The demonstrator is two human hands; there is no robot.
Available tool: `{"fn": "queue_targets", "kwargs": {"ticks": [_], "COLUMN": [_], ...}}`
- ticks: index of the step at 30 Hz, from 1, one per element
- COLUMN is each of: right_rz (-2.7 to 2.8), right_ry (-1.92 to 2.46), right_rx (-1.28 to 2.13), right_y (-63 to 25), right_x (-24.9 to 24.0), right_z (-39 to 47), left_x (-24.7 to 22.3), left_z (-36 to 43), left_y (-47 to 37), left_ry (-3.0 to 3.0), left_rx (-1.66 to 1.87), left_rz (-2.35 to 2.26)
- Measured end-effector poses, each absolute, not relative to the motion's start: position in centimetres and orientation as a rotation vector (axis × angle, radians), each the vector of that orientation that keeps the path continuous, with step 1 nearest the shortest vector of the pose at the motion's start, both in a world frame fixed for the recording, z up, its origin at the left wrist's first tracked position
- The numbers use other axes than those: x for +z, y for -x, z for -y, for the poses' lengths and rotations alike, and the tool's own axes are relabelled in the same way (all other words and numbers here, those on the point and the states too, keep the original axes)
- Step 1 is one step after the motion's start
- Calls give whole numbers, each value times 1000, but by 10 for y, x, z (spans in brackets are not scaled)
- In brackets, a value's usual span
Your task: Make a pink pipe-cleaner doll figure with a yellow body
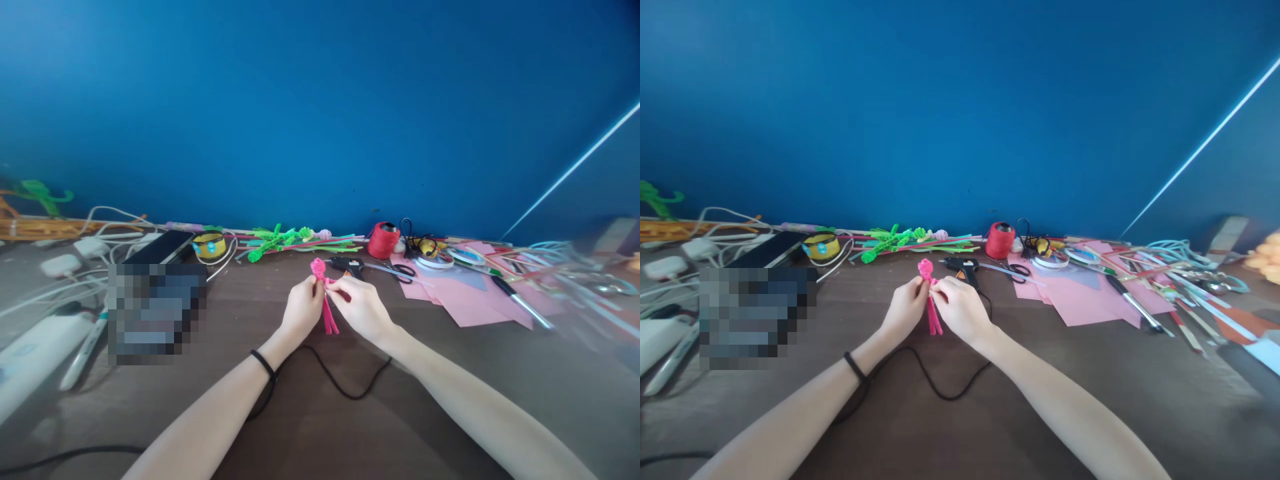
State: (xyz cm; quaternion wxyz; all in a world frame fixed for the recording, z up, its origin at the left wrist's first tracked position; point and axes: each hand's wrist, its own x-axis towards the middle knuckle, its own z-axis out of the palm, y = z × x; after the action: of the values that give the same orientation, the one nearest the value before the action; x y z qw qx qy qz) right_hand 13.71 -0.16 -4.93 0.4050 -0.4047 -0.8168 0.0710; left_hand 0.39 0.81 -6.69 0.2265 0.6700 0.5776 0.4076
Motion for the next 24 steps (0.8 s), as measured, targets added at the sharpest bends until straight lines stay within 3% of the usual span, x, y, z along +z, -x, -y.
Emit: {"fn": "queue_targets", "kwargs": {"ticks": [8, 14, 19, 24], "right_rz": [1665, 1534, 1667, 1996], "right_ry": [1030, 971, 974, 1038], "right_rx": [1051, 1384, 1353, 919], "right_y": [-141, -147, -151, -161], "right_x": [-68, -69, -63, -57], "right_z": [-16, -29, -26, -25], "left_x": [-70, -74, -76, -69], "left_z": [-14, -17, -17, -13], "left_y": [2, -1, -1, -1], "left_ry": [-1613, -1467, -1473, -1580], "left_rx": [1228, 1226, 1206, 1127], "left_rz": [-1445, -1260, -1227, -1227]}}
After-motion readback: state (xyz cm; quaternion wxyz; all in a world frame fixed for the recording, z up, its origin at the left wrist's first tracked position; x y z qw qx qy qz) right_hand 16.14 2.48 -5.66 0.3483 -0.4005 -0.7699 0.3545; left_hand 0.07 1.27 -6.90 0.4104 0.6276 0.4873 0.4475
